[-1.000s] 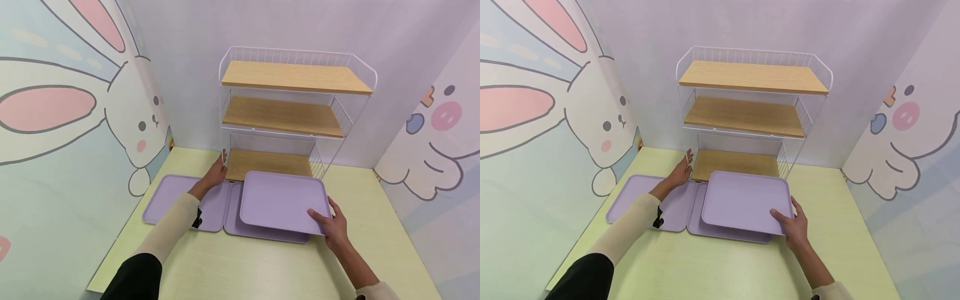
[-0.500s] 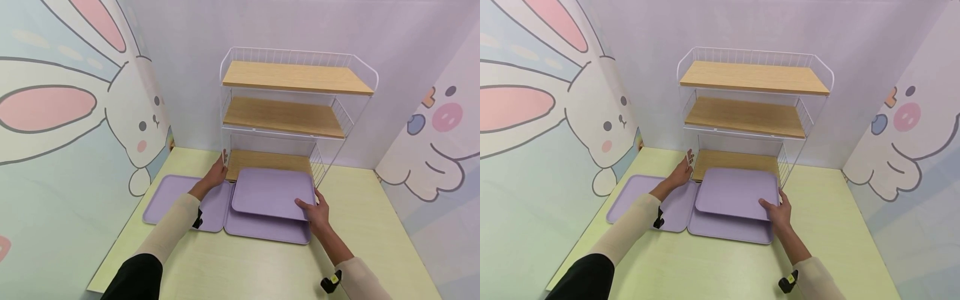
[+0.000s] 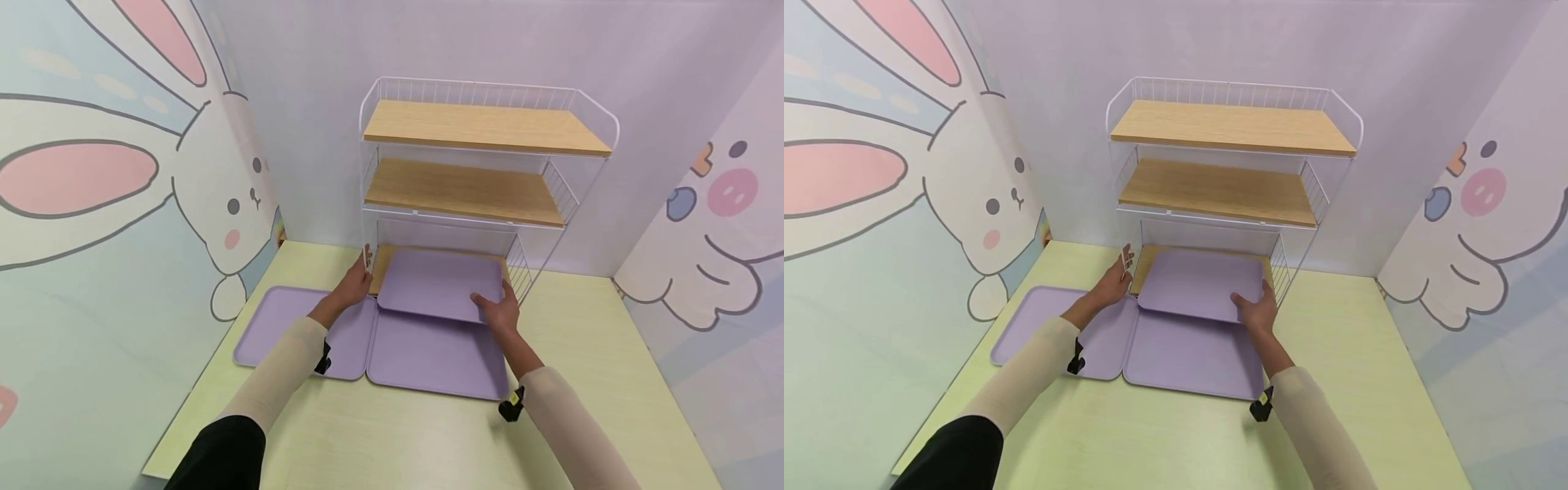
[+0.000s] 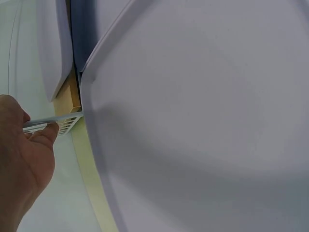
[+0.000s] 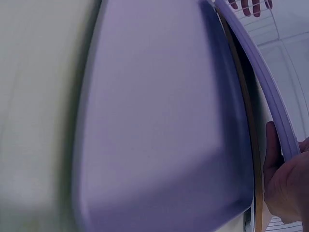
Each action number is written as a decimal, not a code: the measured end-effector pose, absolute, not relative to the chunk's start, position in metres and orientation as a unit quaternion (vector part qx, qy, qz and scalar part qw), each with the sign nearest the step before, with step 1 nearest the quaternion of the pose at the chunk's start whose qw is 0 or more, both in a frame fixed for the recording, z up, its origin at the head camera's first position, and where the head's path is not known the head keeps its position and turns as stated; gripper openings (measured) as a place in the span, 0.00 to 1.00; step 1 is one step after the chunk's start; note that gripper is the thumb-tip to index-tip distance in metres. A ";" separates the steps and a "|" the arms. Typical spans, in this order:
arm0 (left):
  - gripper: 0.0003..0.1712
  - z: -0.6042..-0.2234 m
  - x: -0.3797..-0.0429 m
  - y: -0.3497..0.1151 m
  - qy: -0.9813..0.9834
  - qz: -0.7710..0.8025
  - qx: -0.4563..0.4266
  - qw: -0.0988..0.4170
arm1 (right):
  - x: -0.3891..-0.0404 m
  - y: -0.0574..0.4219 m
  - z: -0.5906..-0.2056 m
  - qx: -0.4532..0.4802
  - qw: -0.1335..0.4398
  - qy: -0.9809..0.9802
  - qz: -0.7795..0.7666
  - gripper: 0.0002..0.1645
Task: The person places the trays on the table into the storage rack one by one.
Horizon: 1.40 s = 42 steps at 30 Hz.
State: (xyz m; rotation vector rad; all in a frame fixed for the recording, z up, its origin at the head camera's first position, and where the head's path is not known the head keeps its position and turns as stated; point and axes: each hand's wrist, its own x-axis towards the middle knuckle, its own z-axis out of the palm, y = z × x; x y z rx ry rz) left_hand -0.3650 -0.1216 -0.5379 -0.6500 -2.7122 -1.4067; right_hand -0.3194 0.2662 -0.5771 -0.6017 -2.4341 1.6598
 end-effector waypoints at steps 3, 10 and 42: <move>0.47 -0.552 -0.376 -0.127 -0.856 -0.464 -0.228 0.015 | -0.342 0.271 -0.593 -0.184 0.076 -0.829 0.523 0.70; 0.46 -0.559 -0.381 -0.129 -0.848 -0.473 -0.237 0.015 | -0.350 0.262 -0.580 -0.162 0.077 -0.864 0.470 0.64; 0.45 -0.540 -0.369 -0.121 -0.870 -0.449 -0.206 -0.005 | -0.354 0.252 -0.552 -0.165 0.006 -0.942 0.293 0.55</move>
